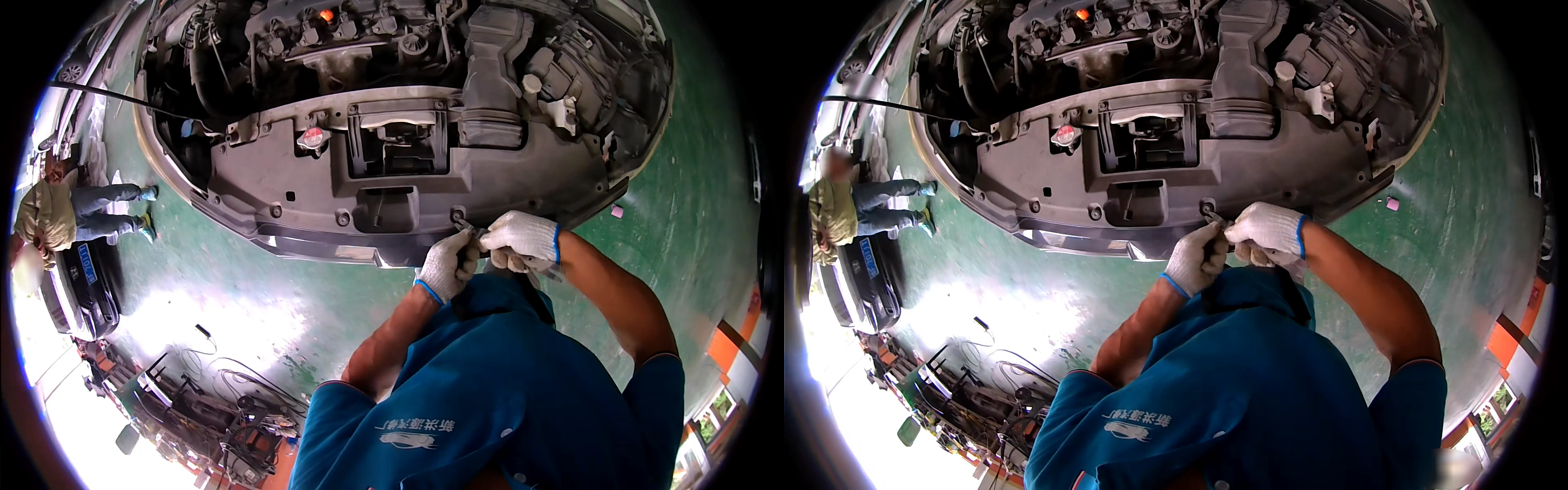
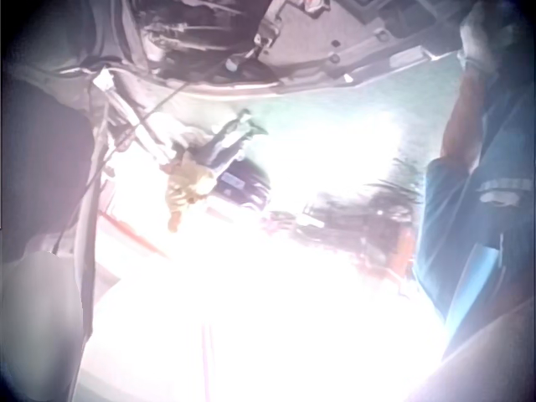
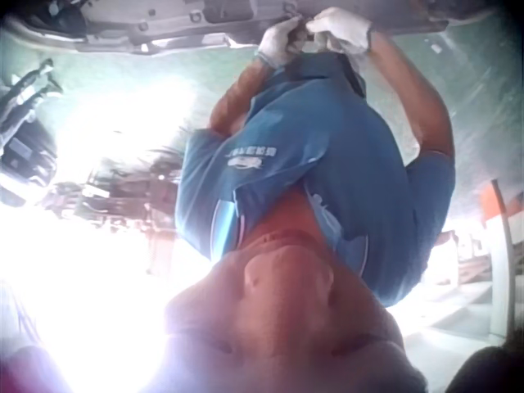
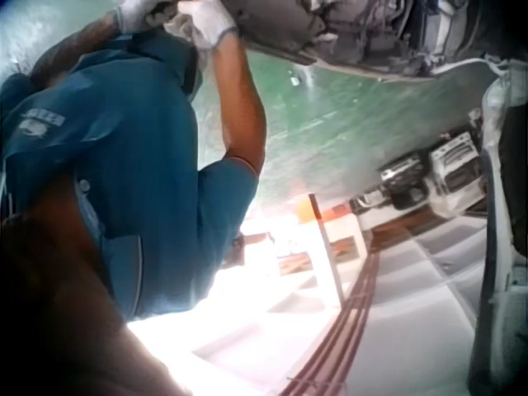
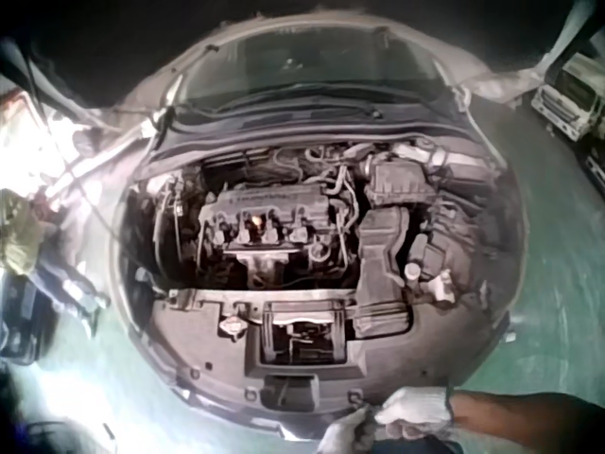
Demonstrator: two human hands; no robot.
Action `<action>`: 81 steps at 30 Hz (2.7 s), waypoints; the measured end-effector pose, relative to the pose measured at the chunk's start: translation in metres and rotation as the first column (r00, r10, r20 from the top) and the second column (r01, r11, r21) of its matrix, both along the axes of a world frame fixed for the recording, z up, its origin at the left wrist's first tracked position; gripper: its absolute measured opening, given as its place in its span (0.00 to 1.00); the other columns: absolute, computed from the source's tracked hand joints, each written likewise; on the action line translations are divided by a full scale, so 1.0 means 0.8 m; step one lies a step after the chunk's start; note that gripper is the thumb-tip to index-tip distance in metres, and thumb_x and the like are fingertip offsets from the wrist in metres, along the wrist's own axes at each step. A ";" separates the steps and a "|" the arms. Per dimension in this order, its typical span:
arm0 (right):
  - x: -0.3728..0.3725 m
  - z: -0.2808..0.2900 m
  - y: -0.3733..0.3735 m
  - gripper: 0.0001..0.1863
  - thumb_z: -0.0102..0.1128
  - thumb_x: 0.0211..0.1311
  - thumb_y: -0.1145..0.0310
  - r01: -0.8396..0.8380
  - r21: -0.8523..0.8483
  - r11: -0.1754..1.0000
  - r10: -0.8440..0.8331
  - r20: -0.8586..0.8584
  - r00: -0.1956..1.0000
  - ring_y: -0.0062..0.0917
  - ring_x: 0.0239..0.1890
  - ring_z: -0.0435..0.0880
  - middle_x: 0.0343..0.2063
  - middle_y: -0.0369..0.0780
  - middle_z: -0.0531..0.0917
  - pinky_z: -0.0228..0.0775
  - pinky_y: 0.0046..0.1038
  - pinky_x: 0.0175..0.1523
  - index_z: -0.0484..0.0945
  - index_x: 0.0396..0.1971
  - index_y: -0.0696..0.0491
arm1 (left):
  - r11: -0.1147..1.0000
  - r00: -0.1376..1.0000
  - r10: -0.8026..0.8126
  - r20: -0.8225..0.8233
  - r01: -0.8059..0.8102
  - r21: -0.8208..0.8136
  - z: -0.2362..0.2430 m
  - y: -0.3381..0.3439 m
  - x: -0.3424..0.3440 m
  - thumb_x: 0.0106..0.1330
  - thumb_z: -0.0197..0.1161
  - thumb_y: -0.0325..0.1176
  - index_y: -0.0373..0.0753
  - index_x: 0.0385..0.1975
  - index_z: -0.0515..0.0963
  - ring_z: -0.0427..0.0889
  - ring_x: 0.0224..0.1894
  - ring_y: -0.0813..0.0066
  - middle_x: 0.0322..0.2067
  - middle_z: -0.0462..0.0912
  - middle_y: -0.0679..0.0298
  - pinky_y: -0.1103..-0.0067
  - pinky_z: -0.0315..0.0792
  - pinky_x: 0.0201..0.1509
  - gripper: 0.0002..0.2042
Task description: The person retrieves a screwdriver from a tool chest and walks to a white car with an open hood. They use the screwdriver to remove fasteners from the front bumper area and then use a wrench to loosen bolts on the engine bay components.
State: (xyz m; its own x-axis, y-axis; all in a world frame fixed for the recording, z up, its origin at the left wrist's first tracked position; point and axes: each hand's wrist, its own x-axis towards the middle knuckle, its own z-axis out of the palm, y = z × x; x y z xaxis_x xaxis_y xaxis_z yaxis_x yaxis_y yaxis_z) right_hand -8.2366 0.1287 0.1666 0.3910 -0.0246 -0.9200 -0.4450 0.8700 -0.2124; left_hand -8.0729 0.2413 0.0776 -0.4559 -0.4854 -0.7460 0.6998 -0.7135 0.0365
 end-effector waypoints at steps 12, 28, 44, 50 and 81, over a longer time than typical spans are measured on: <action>0.025 -0.002 0.001 0.20 0.57 0.66 0.65 -0.038 -0.093 0.995 0.036 -0.023 0.999 0.22 0.10 0.71 0.13 0.40 0.74 0.59 0.26 0.15 0.72 0.14 0.55 | 0.956 0.980 0.146 -0.134 -0.105 0.273 -0.001 -0.018 0.000 0.78 0.55 0.40 0.45 0.28 0.71 0.58 0.13 0.87 0.17 0.63 0.75 0.89 0.50 0.11 0.14; 0.020 -0.007 0.059 0.09 0.53 0.72 0.67 0.161 -0.149 0.976 -0.170 -0.047 0.984 0.17 0.13 0.67 0.17 0.36 0.73 0.59 0.22 0.16 0.72 0.32 0.56 | 0.998 0.997 -0.005 0.078 -0.001 0.068 -0.012 -0.005 0.004 0.76 0.56 0.39 0.42 0.25 0.74 0.64 0.15 0.82 0.17 0.71 0.70 0.82 0.54 0.15 0.14; -0.013 -0.028 0.078 0.11 0.54 0.72 0.67 -0.030 -0.524 0.851 0.049 0.022 0.999 0.26 0.16 0.73 0.16 0.40 0.75 0.63 0.32 0.22 0.75 0.33 0.59 | 0.298 -0.197 0.406 0.893 0.952 0.074 0.013 -0.044 0.041 0.67 0.63 0.36 0.46 0.56 0.78 0.86 0.40 0.49 0.41 0.85 0.55 0.61 0.80 0.39 0.17; -0.035 -0.098 0.114 0.10 0.56 0.74 0.63 0.038 -0.730 0.682 0.081 0.127 0.989 0.23 0.17 0.75 0.17 0.38 0.76 0.68 0.31 0.26 0.77 0.40 0.56 | 0.132 -0.191 0.527 0.828 0.981 0.142 0.016 -0.046 0.046 0.67 0.64 0.36 0.47 0.49 0.79 0.84 0.33 0.51 0.31 0.81 0.57 0.60 0.78 0.34 0.12; 0.001 -0.097 0.076 0.11 0.57 0.60 0.70 -0.288 -0.821 0.492 0.292 -0.156 0.944 0.35 0.16 0.80 0.15 0.45 0.80 0.72 0.38 0.24 0.78 0.22 0.61 | 0.211 -0.087 0.519 0.851 0.977 -0.029 -0.014 -0.048 0.041 0.67 0.61 0.35 0.42 0.43 0.81 0.83 0.42 0.47 0.41 0.80 0.52 0.59 0.77 0.47 0.09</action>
State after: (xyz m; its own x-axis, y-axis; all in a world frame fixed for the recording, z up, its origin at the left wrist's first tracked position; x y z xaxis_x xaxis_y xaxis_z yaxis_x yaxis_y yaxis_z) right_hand -8.2354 0.1897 0.0889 0.5265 -0.6521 -0.5454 -0.6357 0.1239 -0.7619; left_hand -8.0398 0.2032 0.0660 -0.2893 -0.9571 0.0178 -0.7652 0.2424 0.5964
